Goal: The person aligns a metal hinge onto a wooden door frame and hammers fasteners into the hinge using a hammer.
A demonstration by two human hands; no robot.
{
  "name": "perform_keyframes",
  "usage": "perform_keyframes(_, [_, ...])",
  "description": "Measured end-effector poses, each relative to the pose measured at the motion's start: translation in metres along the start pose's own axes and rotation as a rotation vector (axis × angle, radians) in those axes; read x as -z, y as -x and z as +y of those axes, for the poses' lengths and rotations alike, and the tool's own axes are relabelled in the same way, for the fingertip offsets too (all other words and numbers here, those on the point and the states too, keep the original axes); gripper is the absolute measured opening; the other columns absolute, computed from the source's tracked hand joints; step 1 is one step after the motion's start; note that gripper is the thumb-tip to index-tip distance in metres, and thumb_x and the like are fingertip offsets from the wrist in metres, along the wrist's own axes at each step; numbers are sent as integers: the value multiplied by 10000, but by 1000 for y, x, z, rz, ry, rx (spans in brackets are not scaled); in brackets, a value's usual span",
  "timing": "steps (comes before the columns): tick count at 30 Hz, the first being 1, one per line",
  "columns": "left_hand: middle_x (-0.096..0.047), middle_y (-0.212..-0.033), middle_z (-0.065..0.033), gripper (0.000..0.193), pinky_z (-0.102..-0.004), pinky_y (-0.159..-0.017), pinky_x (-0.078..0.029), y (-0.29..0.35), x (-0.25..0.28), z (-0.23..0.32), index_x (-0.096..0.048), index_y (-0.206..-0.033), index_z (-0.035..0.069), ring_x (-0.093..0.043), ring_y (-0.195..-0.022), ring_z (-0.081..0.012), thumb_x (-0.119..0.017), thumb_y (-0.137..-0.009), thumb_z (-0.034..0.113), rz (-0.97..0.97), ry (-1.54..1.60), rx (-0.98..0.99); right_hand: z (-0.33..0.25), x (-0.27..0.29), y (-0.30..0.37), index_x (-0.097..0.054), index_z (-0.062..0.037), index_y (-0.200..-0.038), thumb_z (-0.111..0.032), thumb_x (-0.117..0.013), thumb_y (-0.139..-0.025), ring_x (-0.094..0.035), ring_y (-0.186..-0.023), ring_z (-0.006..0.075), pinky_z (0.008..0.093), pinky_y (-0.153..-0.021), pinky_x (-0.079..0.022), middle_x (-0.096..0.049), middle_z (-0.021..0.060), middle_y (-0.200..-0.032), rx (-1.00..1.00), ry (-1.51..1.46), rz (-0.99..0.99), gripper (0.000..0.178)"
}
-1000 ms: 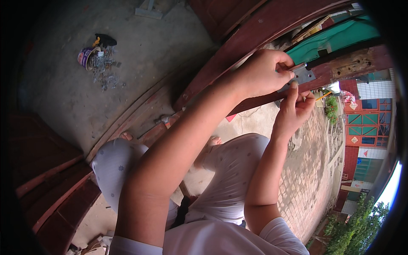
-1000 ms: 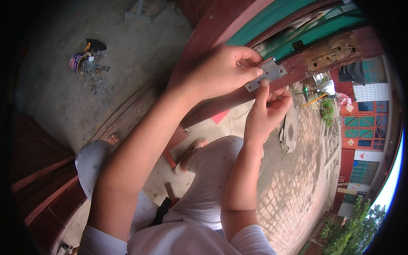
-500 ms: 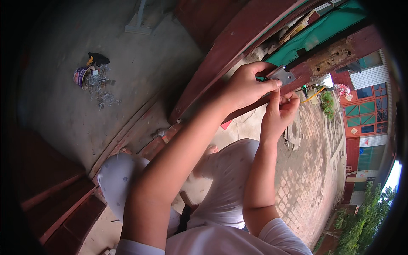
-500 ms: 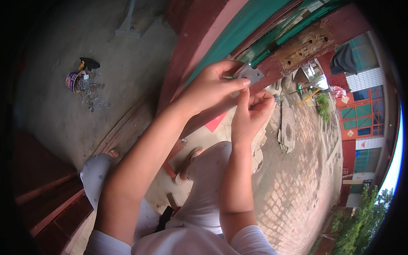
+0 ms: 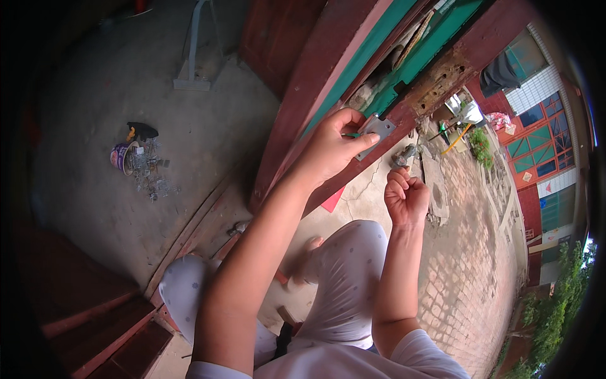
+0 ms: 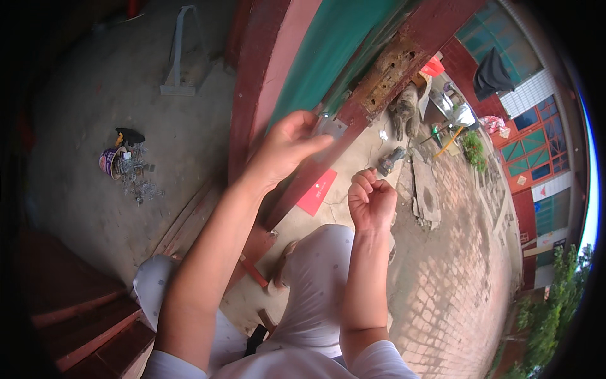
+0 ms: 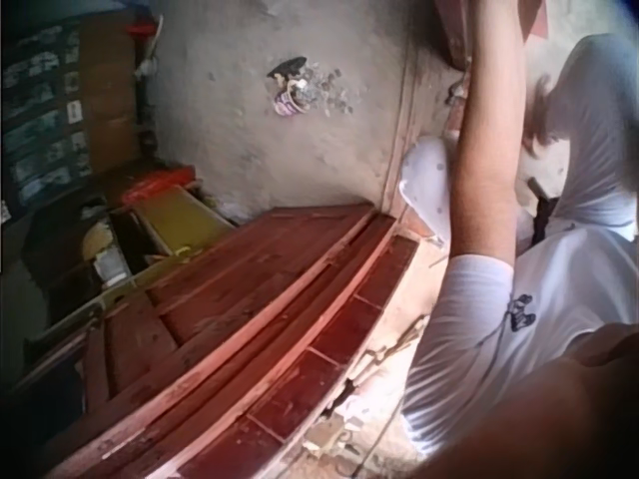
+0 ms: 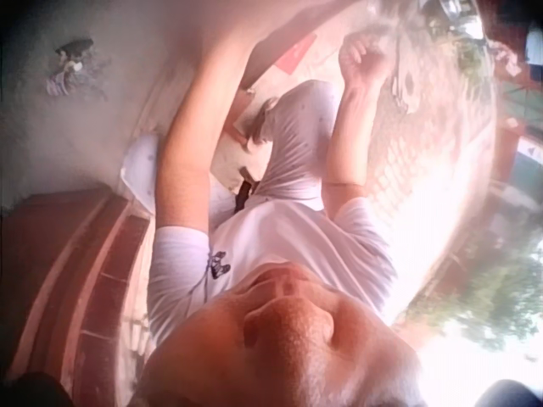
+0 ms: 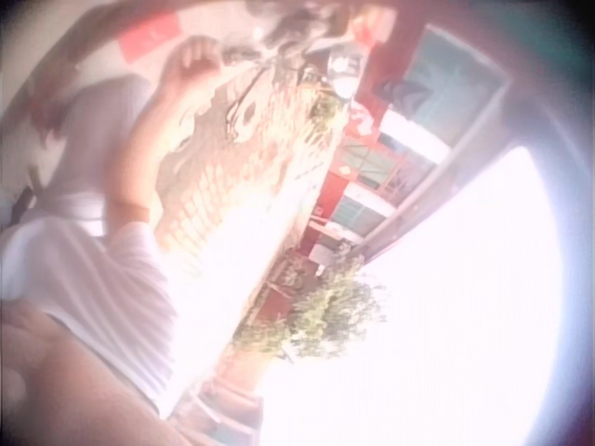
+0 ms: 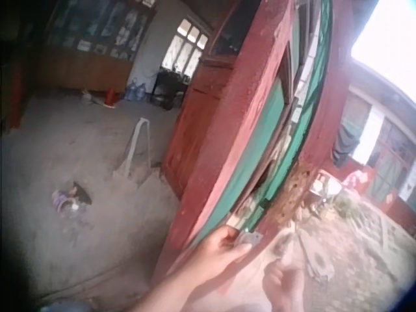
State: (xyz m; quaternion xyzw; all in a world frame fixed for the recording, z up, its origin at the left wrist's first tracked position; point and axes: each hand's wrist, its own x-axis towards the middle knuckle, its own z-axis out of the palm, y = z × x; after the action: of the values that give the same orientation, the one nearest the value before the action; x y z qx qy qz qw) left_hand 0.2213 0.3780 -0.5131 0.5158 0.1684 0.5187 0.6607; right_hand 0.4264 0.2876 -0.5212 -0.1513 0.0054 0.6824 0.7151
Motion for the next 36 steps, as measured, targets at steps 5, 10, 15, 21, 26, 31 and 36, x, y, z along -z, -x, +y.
perform_keyframes(5, [-619,-1008,-9,246,-231,-825,-449,-1,-2,1,-580,-1057,30,-574,-928,-80,-690,-844,84,-11,7,7,-16,31,16,-444,42,-1236,53,-387,-920,-641,-929,199,189,-504,-458,-590,171,-1169,-16,67,123,321])
perform_keyframes(10, [-621,-1013,-8,241,-231,-830,-451,-1,0,-3,-580,-1055,31,-576,-933,-78,-690,-846,81,-5,6,-42,10,0,34,-458,-14,-1238,-82,-447,-976,-647,-1003,174,140,-462,-443,-546,146,-1304,177,364,109,271])
perform_keyframes(15, [-621,-1010,-7,236,-231,-832,-452,-1,0,0,-580,-1053,33,-578,-931,-79,-688,-847,76,-26,19,-14,28,-26,44,-563,-65,-1089,-99,-520,-956,-667,-947,168,151,-428,-378,-587,152,-1258,341,755,-30,144])
perform_keyframes(21, [-623,-995,-9,223,-233,-809,-466,-1,0,3,-584,-1040,28,-582,-917,-78,-683,-846,70,-26,2,-10,56,-50,43,-631,-23,-1012,-14,-599,-903,-497,-679,60,176,-510,-332,-581,36,-885,815,1090,-212,114])
perform_keyframes(26, [-630,-962,-10,215,-223,-768,-477,1,2,5,-586,-1026,20,-588,-872,-70,-683,-842,73,-11,-12,12,76,-65,19,-651,14,-917,108,-684,-761,-561,-708,105,201,-535,-408,-623,111,-958,1527,1822,-536,186])
perform_keyframes(31, [-634,-898,-24,213,-258,-733,-451,-1,4,0,-599,-969,25,-560,-817,-93,-698,-837,160,-20,-10,-70,79,-70,0,-673,-18,-913,102,-732,-688,-512,-659,118,219,-504,-379,-575,64,-875,1686,1896,-552,262])
perform_keyframes(36, [-624,-884,-31,200,-265,-742,-451,-1,3,-4,-586,-938,20,-550,-813,-92,-692,-837,157,-12,-5,-88,75,-69,-9,-690,-47,-900,75,-747,-681,-458,-637,102,223,-481,-328,-511,26,-812,1737,1974,-513,258])
